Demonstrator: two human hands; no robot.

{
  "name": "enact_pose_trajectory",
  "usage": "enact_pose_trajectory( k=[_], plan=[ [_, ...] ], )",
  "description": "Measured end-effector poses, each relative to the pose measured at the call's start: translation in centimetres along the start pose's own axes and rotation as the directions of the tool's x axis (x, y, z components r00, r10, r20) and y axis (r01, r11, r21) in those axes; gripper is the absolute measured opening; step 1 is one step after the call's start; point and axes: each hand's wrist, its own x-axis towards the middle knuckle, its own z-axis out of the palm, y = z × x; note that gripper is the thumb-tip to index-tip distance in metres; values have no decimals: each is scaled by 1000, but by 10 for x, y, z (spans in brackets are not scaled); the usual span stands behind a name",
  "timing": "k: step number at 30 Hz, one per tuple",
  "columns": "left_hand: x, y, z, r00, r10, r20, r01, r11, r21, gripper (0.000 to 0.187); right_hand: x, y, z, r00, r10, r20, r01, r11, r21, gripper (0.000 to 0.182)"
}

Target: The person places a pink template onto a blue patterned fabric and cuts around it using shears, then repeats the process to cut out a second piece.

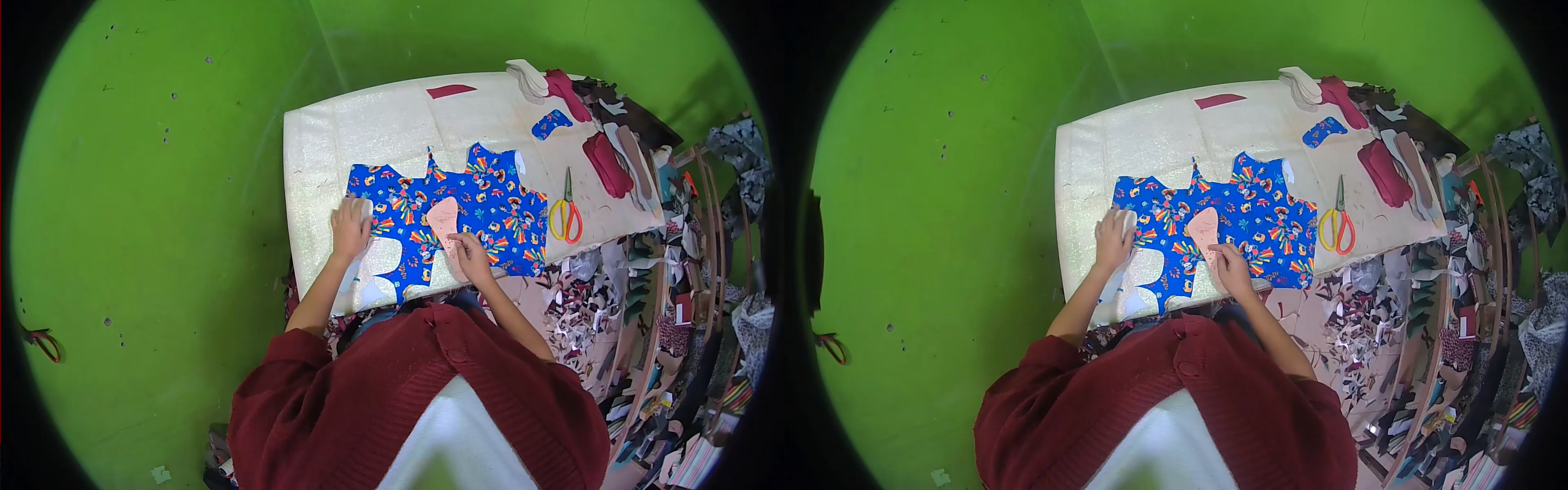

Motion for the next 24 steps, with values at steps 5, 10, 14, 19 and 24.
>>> enact_pose_trajectory(
  k=[5,10,14,19,24],
  plan=[
    [-22,21,-30,816,528,235,-449,835,-318,52,-5,-9,-2,993,-120,-23,114,975,-190,28],
    [-20,37,-19,692,656,300,-561,751,-348,53,-11,-21,-20,996,-85,11,84,943,-322,54],
    [-11,31,6,625,712,320,-623,702,-345,52,-23,-13,-26,990,-97,105,139,824,-549,93],
    [5,18,-9,489,795,360,-667,606,-432,62,-35,-14,-36,988,-42,147,119,814,-568,105],
    [9,13,-11,504,788,353,-651,615,-444,63,-46,-15,-64,983,2,183,95,848,-521,108]
  ],
)
